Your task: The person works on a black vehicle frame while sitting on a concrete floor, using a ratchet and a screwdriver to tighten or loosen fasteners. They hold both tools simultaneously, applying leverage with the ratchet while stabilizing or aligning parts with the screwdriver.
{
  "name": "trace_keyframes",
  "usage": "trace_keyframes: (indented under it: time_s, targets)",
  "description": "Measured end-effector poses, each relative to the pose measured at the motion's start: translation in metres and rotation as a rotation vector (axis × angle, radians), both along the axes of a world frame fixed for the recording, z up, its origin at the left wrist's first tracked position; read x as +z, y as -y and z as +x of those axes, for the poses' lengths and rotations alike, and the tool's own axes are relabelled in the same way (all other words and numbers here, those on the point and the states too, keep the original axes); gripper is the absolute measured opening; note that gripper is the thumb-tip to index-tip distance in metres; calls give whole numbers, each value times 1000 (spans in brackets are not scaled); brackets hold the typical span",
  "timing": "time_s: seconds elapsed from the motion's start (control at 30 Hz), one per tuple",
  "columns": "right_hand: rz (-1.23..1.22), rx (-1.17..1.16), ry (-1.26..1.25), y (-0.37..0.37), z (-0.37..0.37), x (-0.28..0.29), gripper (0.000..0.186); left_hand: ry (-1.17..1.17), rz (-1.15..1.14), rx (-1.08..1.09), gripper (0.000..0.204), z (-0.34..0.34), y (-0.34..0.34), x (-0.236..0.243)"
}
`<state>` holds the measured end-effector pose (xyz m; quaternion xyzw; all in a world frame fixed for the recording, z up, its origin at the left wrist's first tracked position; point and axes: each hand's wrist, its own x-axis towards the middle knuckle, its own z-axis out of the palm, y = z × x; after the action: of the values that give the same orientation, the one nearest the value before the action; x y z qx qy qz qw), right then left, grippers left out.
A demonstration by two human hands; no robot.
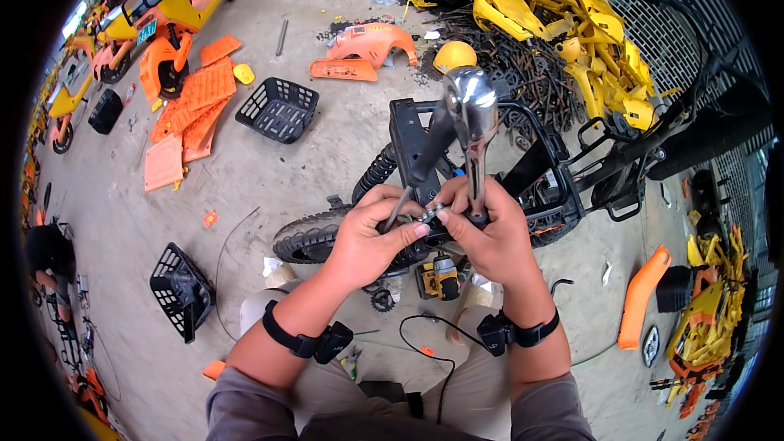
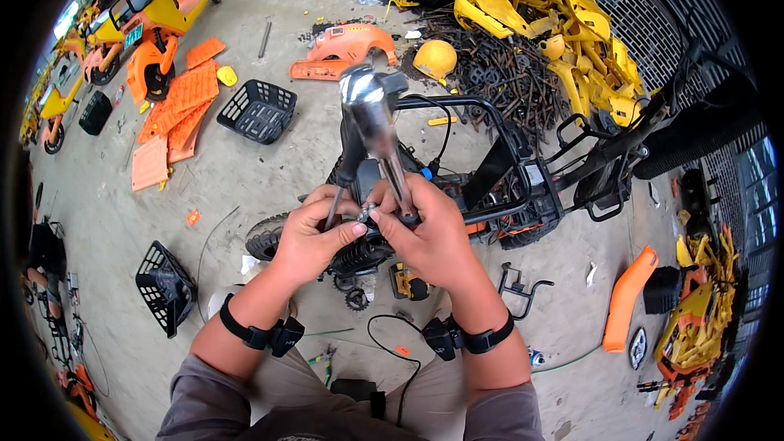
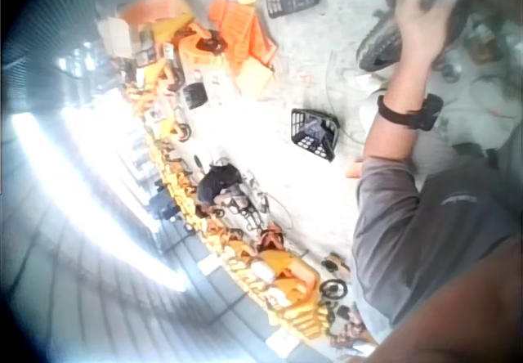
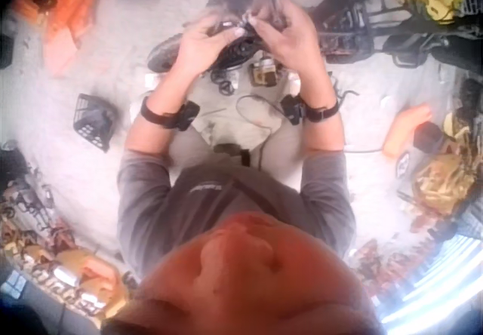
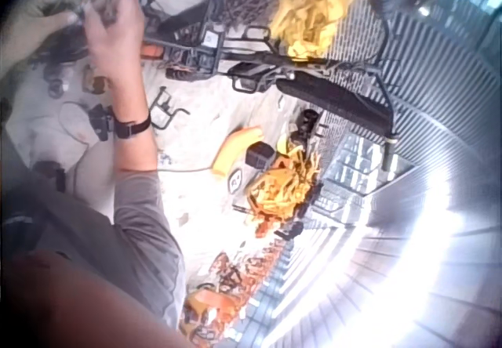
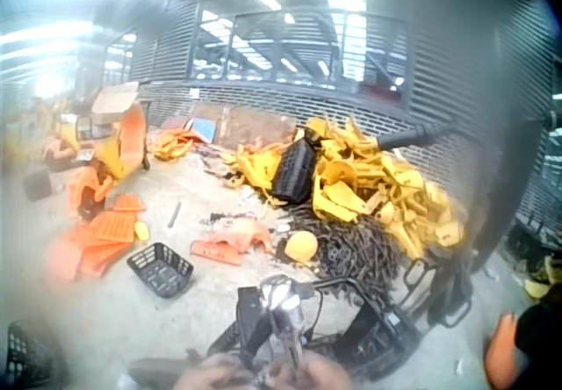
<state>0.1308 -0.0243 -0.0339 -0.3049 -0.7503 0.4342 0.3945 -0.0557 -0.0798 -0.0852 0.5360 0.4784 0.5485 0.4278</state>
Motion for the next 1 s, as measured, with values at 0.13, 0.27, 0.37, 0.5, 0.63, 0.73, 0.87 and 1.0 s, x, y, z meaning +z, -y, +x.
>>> trace_keyframes:
  time_s: [0.13,0.27,0.37,0.5,0.63,0.73,0.87,1.0]
  targets:
    - [-26,-26,-24,-4,1,0,18,29,73,15,17,-1,-1,1]
    - [-59,-47,17,-5,3,-2,20,276,-114,35,15,-1,4,0]
    - [-62,-36,51,-5,3,-1,20,203,-57,25,16,-1,4,-1]
    - [-151,-33,135,-2,3,12,21,189,-51,52,16,2,4,-1]
    - [-148,-44,141,-4,4,8,22,114,42,74,18,4,2,2]
    - [-156,-67,228,-7,8,14,20,152,59,41,18,7,-1,-4]
    - [-229,-58,185,-9,9,11,19,193,60,79,23,0,2,5]
    - [-345,-75,130,-9,9,12,19,707,-12,143,38,-12,3,34]
